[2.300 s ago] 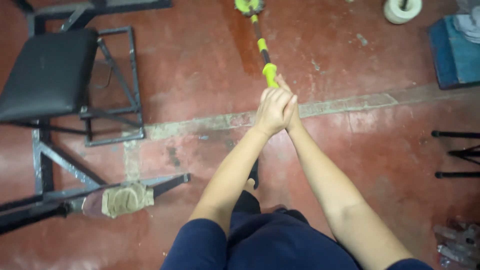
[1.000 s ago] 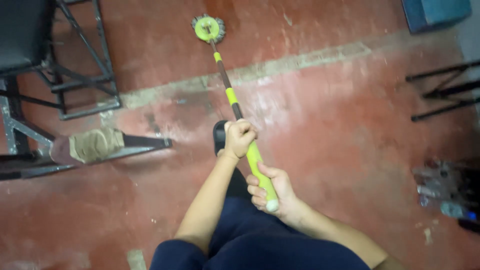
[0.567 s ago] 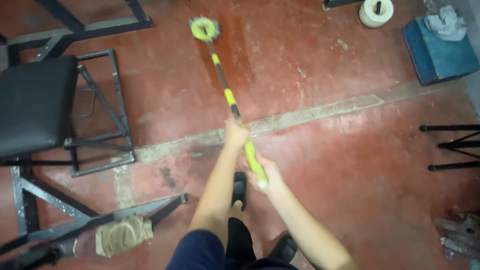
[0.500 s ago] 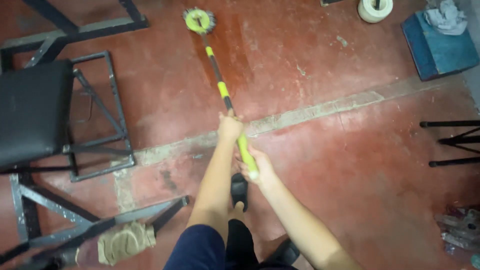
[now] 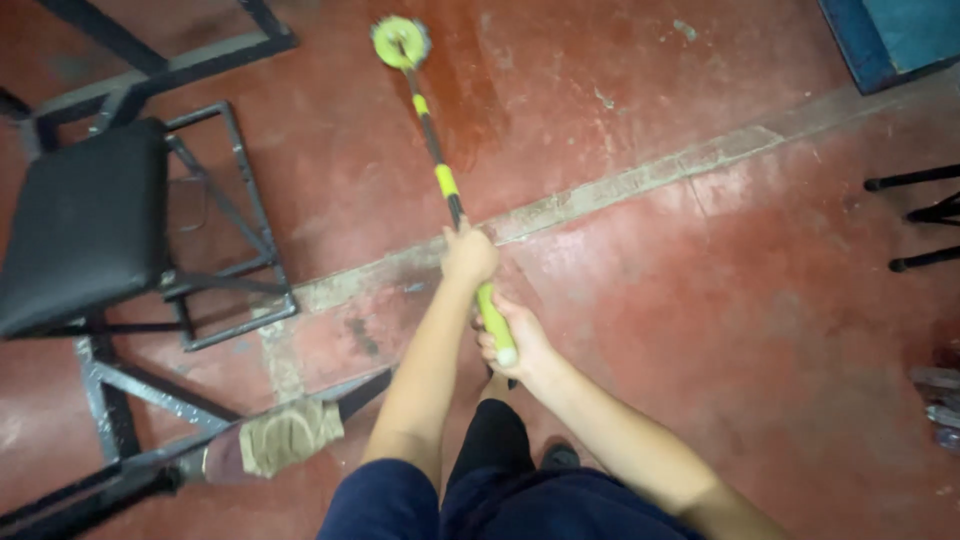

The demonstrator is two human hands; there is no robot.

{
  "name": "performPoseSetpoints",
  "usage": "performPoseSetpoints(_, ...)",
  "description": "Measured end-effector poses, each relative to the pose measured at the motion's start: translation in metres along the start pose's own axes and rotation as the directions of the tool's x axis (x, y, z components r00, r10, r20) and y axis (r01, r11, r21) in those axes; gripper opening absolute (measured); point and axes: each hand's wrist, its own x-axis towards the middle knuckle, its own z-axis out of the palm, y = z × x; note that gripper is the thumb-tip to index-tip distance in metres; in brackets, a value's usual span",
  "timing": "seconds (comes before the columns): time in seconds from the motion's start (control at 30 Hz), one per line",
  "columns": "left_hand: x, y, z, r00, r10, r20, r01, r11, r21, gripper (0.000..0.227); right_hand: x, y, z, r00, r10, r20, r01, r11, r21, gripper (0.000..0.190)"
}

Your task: Mopping the floor in a gym weight training area, including moving a bench to clean underneath.

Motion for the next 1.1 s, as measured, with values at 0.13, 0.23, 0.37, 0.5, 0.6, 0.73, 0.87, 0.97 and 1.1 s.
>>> performPoseSetpoints(0.13,-0.114,0.034,0.027,0.982,-0.157,-0.101,0.085,0.859,-0.505,0.061,-0.084,0.056,-0.057,0.994,0.074,-0.083,-0.075,0.997,-0.018,0.042)
performPoseSetpoints(0.23,-0.177,0.04,0.082,0.99,-0.133,-0.038,0.103,0.892,-0.44,0.027,-0.161,0.097,-0.079,0.979,0.182,0.093,-0.183,0.983,0.007,0.05)
performPoseSetpoints(0.37,-0.29,0.056,0.118,0.844,0.005,-0.537,-0.371,0.727,-0.577,0.017,-0.289,0.152,-0.081,0.995,0.097,0.012,-0.098,0.993,0.067,0.035)
performPoseSetpoints(0.5,-0.387,0.083,0.1,0.767,0.365,-0.528,-0.615,0.654,-0.441,0.012,-0.383,0.196,-0.085,0.997,0.079,0.024,-0.079,0.996,0.033,0.034)
performPoseSetpoints(0.6,-0.414,0.096,0.103,0.758,0.329,-0.563,-0.604,0.68,-0.416,0.017,-0.418,0.207,-0.065,0.975,0.146,-0.166,-0.119,0.98,0.16,0.056)
performPoseSetpoints(0.73,-0.422,0.104,0.089,0.771,0.223,-0.596,-0.593,0.593,-0.545,0.018,-0.422,0.21,-0.082,0.984,0.173,0.029,-0.176,0.961,0.213,0.057)
performPoseSetpoints(0.87,-0.397,0.091,0.091,0.809,0.224,-0.543,-0.531,0.676,-0.512,0.016,-0.395,0.197,-0.09,0.936,0.183,0.301,-0.253,0.943,0.215,0.061)
performPoseSetpoints(0.97,-0.358,0.075,0.091,0.803,0.187,-0.567,-0.512,0.702,-0.494,0.017,-0.358,0.176,-0.097,0.905,0.229,0.358,-0.291,0.948,0.131,0.062)
performPoseSetpoints(1.1,-0.286,0.054,0.056,0.796,0.139,-0.589,-0.502,0.693,-0.517,0.016,-0.293,0.133,-0.058,0.85,0.226,0.475,-0.314,0.943,0.113,0.065)
